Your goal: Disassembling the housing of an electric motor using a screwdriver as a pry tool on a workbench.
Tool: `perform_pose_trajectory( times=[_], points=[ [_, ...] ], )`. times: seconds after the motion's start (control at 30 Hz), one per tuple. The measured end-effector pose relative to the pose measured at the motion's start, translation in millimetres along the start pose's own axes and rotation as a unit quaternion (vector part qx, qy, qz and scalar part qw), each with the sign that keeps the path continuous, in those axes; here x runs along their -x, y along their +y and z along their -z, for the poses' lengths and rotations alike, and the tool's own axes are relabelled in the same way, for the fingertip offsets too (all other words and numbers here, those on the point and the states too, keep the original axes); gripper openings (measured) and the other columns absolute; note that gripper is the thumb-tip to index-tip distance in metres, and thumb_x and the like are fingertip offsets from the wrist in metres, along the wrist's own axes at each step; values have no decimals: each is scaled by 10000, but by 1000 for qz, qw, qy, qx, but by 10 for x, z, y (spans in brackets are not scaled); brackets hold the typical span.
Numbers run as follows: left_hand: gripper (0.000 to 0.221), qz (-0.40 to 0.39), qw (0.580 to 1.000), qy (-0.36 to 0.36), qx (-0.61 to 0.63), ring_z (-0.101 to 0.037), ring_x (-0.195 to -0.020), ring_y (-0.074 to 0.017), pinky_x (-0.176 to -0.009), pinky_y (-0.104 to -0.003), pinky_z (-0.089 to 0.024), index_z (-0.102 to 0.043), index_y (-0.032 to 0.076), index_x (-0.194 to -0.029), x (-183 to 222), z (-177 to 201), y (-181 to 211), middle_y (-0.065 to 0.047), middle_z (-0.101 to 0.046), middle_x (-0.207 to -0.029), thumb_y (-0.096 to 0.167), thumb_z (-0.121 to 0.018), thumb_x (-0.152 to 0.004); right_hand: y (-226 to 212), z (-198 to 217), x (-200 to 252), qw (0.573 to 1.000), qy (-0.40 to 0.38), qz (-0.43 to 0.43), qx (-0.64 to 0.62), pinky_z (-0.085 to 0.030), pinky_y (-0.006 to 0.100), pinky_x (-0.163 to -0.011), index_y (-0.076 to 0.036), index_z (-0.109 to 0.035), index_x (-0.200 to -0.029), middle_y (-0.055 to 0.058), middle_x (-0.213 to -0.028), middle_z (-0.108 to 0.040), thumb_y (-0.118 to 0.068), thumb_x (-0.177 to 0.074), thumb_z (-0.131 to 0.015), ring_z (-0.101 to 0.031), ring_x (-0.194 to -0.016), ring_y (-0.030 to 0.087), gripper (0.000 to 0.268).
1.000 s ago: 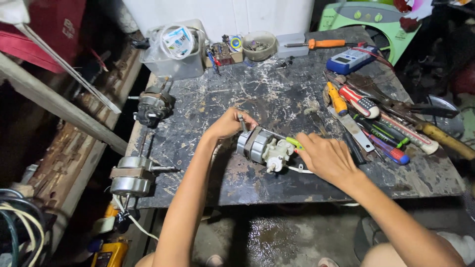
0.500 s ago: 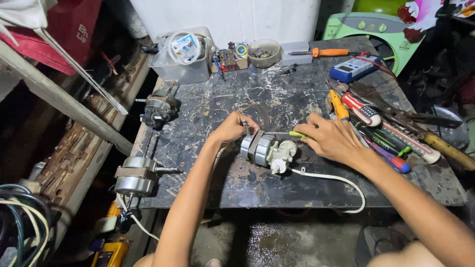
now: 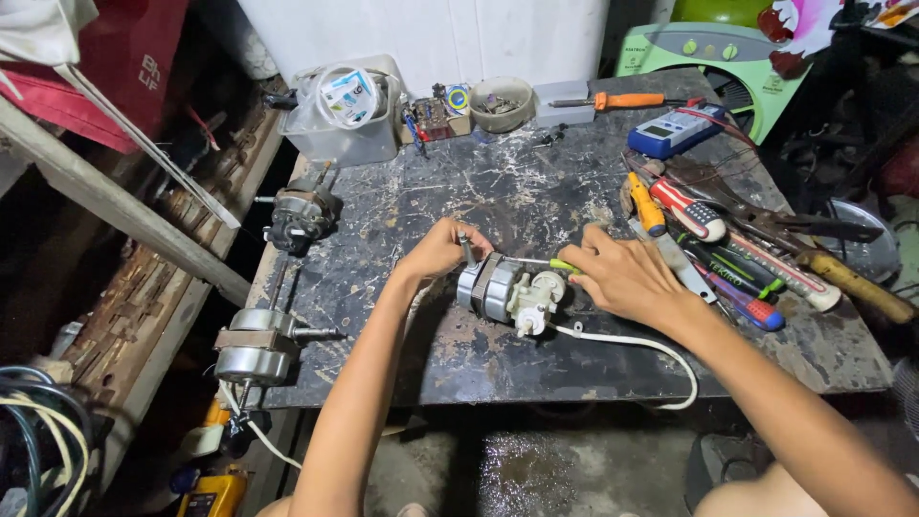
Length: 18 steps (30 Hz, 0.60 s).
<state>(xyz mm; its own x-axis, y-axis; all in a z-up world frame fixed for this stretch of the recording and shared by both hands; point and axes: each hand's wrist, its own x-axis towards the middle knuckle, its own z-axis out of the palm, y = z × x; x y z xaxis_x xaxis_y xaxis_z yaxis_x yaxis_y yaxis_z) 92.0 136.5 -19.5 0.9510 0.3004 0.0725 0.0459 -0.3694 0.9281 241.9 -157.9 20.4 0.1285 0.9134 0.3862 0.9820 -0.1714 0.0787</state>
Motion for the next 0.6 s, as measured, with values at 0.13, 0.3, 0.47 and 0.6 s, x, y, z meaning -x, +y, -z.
perform_pose_trajectory(
  times=[0.13,0.3,0.47,0.6],
  points=[
    [92,3,1000,7,28,-596,-681,-153,-695,-264,-485,-794,34,-854,89,-12,168,-100,-710,-689,81,-812,-777,-55,131,-100,998,-27,-28,-44,-506,370,-513,-267,-665,-1043,-16,-847,-544,-470,-922,-581,-680,-566,272,251],
    [147,-7,1000,-19,19,-577,-729,-164,-748,-296,-487,-801,26,-900,101,48,125,-89,-713,-723,96,-824,-773,-55,122,-144,999,15,13,-25,-524,374,-549,-204,-676,-969,5,-772,-578,-310,-949,-543,-676,-659,267,171],
    [140,-10,999,-8,30,-579,-719,-149,-735,-290,-486,-802,33,-884,46,28,62,-84,-709,-709,78,-837,-757,22,-247,-99,997,70,18,11,-519,396,-585,-229,-581,-970,-11,-853,-449,-324,-957,-557,-625,-667,293,98],
    [120,-9,999,-3,32,-584,-691,-126,-719,-255,-478,-796,37,-861,65,5,94,-60,-701,-681,84,-833,-756,-11,-323,-51,975,162,55,139,-441,337,-594,-261,-569,-992,-36,-885,-351,-206,-929,-548,-543,-668,209,86]
  ],
)
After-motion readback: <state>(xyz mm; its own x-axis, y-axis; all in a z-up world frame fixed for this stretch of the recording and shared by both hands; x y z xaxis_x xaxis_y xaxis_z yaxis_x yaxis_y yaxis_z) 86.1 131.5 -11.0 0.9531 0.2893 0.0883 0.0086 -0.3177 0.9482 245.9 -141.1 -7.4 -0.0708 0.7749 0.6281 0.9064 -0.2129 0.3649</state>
